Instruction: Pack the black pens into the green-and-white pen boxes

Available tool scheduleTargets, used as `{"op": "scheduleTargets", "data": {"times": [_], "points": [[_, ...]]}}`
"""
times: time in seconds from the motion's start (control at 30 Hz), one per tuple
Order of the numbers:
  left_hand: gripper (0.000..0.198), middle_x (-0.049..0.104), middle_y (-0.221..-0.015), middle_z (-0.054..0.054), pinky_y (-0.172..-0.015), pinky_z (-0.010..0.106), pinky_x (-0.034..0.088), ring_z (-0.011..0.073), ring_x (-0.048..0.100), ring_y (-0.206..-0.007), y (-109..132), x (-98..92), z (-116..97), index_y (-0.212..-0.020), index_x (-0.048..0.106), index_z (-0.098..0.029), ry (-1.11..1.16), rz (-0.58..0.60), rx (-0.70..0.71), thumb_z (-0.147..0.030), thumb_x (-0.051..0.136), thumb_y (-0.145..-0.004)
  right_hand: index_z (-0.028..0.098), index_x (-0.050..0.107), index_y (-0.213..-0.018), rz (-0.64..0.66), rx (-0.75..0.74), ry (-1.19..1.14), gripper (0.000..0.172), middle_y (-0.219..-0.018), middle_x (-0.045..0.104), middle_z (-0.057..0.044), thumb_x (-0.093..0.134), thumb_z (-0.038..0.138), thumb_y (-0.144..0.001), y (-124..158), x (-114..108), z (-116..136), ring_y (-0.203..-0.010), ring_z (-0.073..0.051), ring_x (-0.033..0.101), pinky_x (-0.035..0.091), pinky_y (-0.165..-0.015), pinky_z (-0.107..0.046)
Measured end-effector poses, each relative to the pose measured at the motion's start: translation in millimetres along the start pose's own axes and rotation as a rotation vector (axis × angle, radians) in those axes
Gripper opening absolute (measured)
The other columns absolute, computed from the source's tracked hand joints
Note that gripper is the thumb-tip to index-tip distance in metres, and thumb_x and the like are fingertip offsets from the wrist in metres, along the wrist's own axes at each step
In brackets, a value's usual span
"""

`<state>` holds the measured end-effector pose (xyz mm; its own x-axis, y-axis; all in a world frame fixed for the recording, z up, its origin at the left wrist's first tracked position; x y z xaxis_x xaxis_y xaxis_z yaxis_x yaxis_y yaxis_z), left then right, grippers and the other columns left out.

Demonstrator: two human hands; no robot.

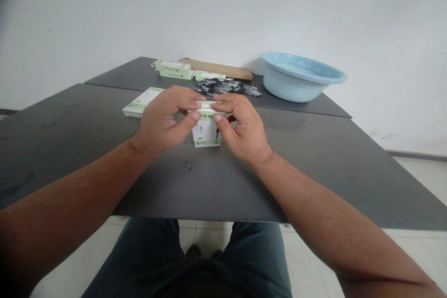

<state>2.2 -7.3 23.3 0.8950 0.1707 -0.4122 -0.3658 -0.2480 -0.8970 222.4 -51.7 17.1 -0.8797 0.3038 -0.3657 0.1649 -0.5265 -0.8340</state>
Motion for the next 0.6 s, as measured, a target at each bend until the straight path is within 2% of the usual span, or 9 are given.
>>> {"op": "scheduleTargets", "data": {"times": [0.07, 0.13, 0.23, 0.33, 0.37, 0.43, 0.5, 0.53, 0.6], "points": [[0.009, 0.079, -0.115, 0.007, -0.087, 0.041, 0.063, 0.0239, 0.075, -0.108, 0.6, 0.1, -0.4, -0.105, 0.068, -0.025, -0.011, 0.007, -0.026, -0.033, 0.067, -0.101, 0.032, 0.075, -0.120, 0.008, 0.009, 0.006, 0.020, -0.133, 0.076, -0.009, 0.065, 0.044, -0.107, 1.2, 0.3, -2.4, -0.128, -0.031, 0.071, 0.059, -0.112, -0.057], [0.016, 0.079, -0.121, 0.008, -0.087, 0.040, 0.063, 0.0242, 0.074, -0.111, 1.6, 1.0, -1.1, -0.114, 0.070, -0.025, -0.001, 0.031, -0.044, -0.035, 0.066, -0.102, 0.032, 0.076, -0.120, 0.013, 0.039, 0.024, 0.023, -0.132, 0.076, -0.009, 0.064, 0.047, -0.107, 1.3, -0.4, -2.9, -0.128, -0.031, 0.071, 0.059, -0.111, -0.058], [0.025, 0.079, -0.124, 0.009, -0.098, 0.042, 0.062, 0.0246, 0.074, -0.115, 3.0, 3.7, -1.6, -0.125, 0.070, -0.024, 0.024, 0.078, -0.035, -0.036, 0.064, -0.104, 0.032, 0.076, -0.120, 0.017, 0.055, 0.034, 0.024, -0.132, 0.076, -0.010, 0.063, 0.048, -0.108, 1.5, -1.8, -1.6, -0.129, -0.032, 0.070, 0.059, -0.112, -0.058], [0.022, 0.080, -0.120, 0.008, -0.101, 0.041, 0.061, 0.0237, 0.075, -0.113, 4.4, 6.8, 0.7, -0.121, 0.073, -0.023, 0.042, 0.056, -0.065, -0.036, 0.063, -0.106, 0.033, 0.073, -0.131, 0.032, 0.062, 0.012, 0.028, -0.141, 0.072, -0.009, 0.062, 0.046, -0.108, 6.0, 1.1, -4.7, -0.131, -0.032, 0.069, 0.061, -0.108, -0.055], [0.022, 0.080, -0.119, 0.008, -0.099, 0.040, 0.061, 0.0234, 0.075, -0.112, 5.0, 7.8, 2.0, -0.120, 0.073, -0.023, 0.047, 0.034, -0.089, -0.035, 0.063, -0.106, 0.034, 0.068, -0.141, 0.050, 0.096, -0.003, 0.036, -0.147, 0.069, -0.010, 0.063, 0.046, -0.107, 8.8, 3.9, -7.6, -0.128, -0.031, 0.070, 0.063, -0.104, -0.053], [0.021, 0.080, -0.119, 0.007, -0.097, 0.039, 0.062, 0.0230, 0.075, -0.111, 6.4, 9.5, 4.9, -0.120, 0.074, -0.023, 0.057, -0.021, -0.130, -0.034, 0.063, -0.105, 0.035, 0.046, -0.163, 0.123, 0.220, -0.034, 0.063, -0.154, 0.064, -0.012, 0.066, 0.047, -0.104, 15.2, 11.8, -15.5, -0.117, -0.030, 0.074, 0.065, -0.095, -0.051], [0.021, 0.079, -0.120, 0.007, -0.100, 0.040, 0.061, 0.0228, 0.075, -0.112, 7.3, 10.9, 7.7, -0.120, 0.074, -0.022, 0.062, -0.062, -0.176, -0.032, 0.063, -0.105, 0.032, 0.031, -0.171, 0.233, 0.361, -0.017, 0.085, -0.149, 0.068, -0.014, 0.073, 0.047, -0.099, 21.5, 20.5, -23.2, -0.106, -0.031, 0.077, 0.066, -0.090, -0.052], [0.021, 0.079, -0.120, 0.007, -0.101, 0.040, 0.061, 0.0228, 0.075, -0.113, 7.4, 11.6, 8.9, -0.120, 0.074, -0.022, 0.063, -0.066, -0.200, -0.031, 0.063, -0.105, 0.029, 0.032, -0.169, 0.289, 0.414, 0.009, 0.086, -0.143, 0.071, -0.015, 0.075, 0.047, -0.096, 24.0, 24.1, -26.1, -0.104, -0.032, 0.077, 0.066, -0.090, -0.054], [0.022, 0.079, -0.121, 0.007, -0.105, 0.042, 0.061, 0.0231, 0.074, -0.115, 6.9, 12.6, 10.7, -0.121, 0.073, -0.022, 0.048, -0.055, -0.240, -0.029, 0.061, -0.105, 0.023, 0.045, -0.158, 0.357, 0.476, 0.055, 0.076, -0.134, 0.076, -0.017, 0.077, 0.046, -0.093, 26.7, 28.5, -29.4, -0.106, -0.036, 0.077, 0.064, -0.092, -0.057]]}}
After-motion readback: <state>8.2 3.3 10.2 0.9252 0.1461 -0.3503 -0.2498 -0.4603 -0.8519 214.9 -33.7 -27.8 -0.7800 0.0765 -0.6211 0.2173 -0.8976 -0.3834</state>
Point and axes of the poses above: each hand's wrist, its own y-axis away from the middle knuckle, its own x-axis out of the palm, z = x × y, the point moved 1 cm from there along -y, towards the middle knuckle
